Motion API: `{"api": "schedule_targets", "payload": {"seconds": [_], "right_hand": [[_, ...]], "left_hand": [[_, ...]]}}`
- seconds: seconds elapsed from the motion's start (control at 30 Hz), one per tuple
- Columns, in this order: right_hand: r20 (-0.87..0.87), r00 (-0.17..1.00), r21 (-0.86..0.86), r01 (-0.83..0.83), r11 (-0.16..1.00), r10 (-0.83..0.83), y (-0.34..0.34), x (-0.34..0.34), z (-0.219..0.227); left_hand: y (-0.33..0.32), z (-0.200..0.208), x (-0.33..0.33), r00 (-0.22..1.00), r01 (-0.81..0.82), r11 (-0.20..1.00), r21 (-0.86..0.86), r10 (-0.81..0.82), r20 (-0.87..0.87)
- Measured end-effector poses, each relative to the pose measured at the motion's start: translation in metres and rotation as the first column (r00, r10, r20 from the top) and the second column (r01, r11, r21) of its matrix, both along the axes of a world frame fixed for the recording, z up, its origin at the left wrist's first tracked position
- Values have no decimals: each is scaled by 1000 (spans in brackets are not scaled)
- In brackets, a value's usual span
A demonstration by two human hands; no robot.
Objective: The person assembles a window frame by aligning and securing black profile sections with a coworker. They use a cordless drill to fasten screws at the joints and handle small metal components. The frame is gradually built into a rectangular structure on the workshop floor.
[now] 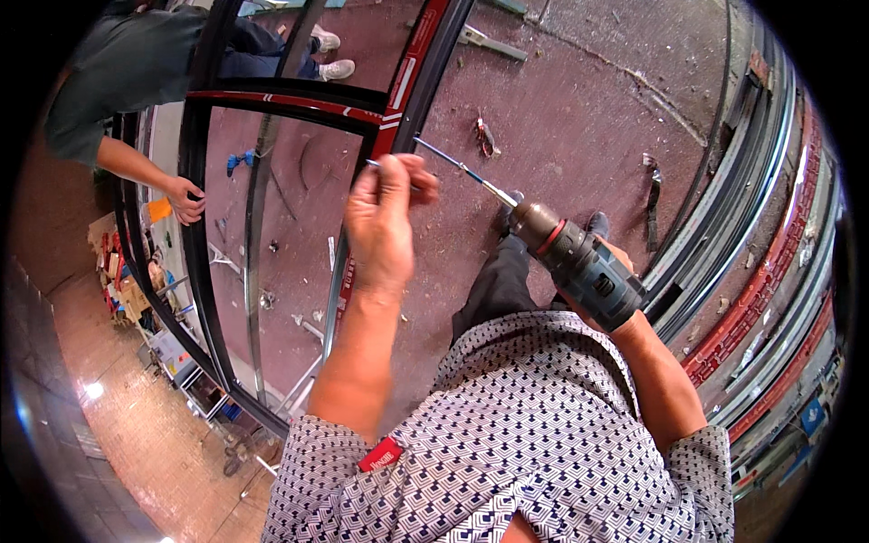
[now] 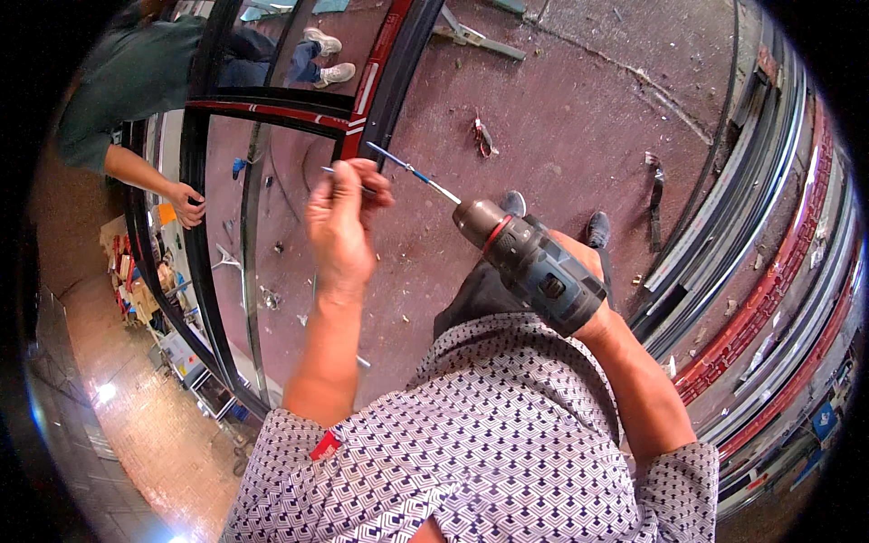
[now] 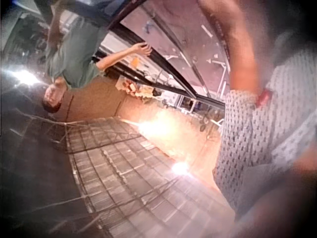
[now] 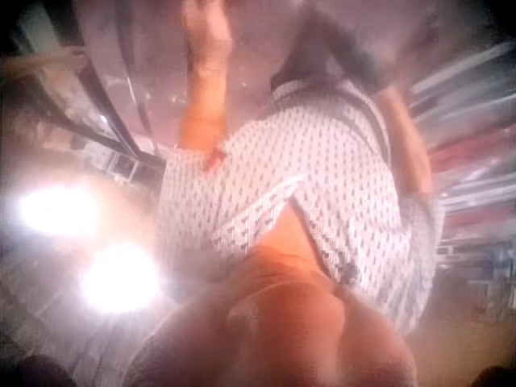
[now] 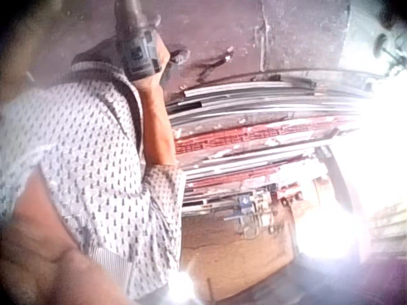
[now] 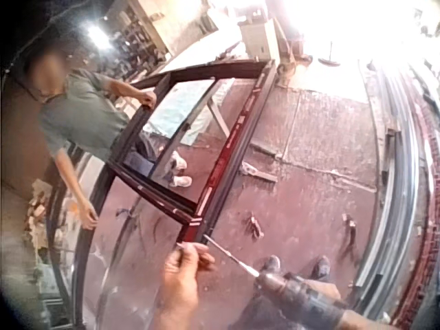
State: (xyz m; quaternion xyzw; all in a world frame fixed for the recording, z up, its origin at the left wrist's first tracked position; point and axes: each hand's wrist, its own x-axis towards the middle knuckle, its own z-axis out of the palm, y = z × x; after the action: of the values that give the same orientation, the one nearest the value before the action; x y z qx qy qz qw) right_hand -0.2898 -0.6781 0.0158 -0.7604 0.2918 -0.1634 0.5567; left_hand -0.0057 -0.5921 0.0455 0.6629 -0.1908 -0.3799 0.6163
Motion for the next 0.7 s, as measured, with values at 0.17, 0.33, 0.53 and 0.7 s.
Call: {"api": "schedule_targets", "payload": {"seconds": [0.17, 0.33, 0.53, 0.7], "right_hand": [[35, 997, 160, -75, 984, 70, -24, 5, -22], [132, 983, 125, -145, 981, 129, -45, 9, -57], [261, 956, 78, -157, 984, 132, -55, 15, -92], [307, 942, 70, -168, 983, 139, -55, 17, -101]], "left_hand": [[-28, 3, 54, 611, -62, 994, 94, -36, 791], [-54, -33, 88, 221, -80, 973, 217, -195, 956], [-59, -41, 82, 397, -144, 939, 311, -233, 888], [-62, -37, 79, 345, -154, 947, 281, -215, 914]]}}
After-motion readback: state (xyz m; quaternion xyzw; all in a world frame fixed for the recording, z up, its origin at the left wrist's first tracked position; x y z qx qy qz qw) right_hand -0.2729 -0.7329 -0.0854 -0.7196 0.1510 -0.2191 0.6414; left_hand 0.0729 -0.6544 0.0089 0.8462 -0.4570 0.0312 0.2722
